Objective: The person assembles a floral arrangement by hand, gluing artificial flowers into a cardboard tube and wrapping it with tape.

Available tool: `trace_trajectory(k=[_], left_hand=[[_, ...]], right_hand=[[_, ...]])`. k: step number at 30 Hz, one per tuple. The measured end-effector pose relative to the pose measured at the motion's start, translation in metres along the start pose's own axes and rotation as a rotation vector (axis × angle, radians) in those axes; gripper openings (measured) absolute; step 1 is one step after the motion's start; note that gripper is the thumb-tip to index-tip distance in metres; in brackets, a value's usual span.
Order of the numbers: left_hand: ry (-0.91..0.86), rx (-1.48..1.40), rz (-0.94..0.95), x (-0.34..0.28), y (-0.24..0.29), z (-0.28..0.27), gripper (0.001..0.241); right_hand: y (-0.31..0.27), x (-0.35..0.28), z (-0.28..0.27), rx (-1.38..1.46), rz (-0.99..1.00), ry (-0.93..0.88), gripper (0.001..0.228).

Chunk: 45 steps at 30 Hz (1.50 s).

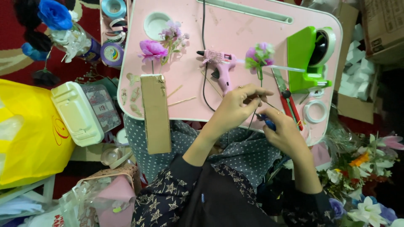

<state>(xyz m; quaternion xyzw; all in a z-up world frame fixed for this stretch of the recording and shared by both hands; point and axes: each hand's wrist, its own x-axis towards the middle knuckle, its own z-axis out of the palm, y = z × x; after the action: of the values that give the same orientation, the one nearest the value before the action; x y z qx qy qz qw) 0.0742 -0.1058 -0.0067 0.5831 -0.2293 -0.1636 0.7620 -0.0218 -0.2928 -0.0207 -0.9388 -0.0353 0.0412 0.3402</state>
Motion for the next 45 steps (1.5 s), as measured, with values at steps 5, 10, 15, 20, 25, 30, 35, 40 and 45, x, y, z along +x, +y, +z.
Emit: trace_trajectory(k=[5, 10, 15, 20, 25, 30, 35, 40, 45], left_hand=[[-0.015, -0.002, 0.049, 0.015, -0.008, 0.004, 0.032], [-0.002, -0.029, 0.067, 0.019, -0.017, 0.011, 0.032], [-0.013, -0.033, 0.066, 0.020, -0.019, 0.011, 0.033], [-0.008, -0.011, 0.064, 0.021, -0.016, 0.011, 0.034], [0.000, -0.004, 0.068, 0.022, -0.020, 0.013, 0.034], [0.008, 0.002, 0.072, 0.022, -0.021, 0.014, 0.035], [0.001, 0.000, 0.079, 0.027, -0.026, 0.017, 0.036], [0.005, 0.024, 0.086, 0.035, -0.038, 0.018, 0.037], [0.035, 0.050, 0.106, 0.036, -0.024, 0.007, 0.036]], right_hand=[[-0.005, 0.010, -0.010, 0.027, 0.072, 0.033, 0.034], [0.001, 0.012, -0.009, 0.040, 0.083, 0.032, 0.028], [0.004, 0.013, -0.007, 0.063, 0.100, 0.023, 0.019], [0.001, 0.013, -0.010, 0.067, 0.104, 0.026, 0.014], [0.005, 0.014, -0.006, 0.045, 0.099, 0.043, 0.011], [0.020, 0.017, 0.010, -0.048, 0.090, 0.093, 0.022], [0.032, 0.022, 0.021, -0.155, 0.070, 0.174, 0.033], [0.066, 0.025, 0.032, -0.279, 0.204, 0.168, 0.035], [0.027, 0.023, 0.004, -0.381, 0.195, 0.088, 0.040]])
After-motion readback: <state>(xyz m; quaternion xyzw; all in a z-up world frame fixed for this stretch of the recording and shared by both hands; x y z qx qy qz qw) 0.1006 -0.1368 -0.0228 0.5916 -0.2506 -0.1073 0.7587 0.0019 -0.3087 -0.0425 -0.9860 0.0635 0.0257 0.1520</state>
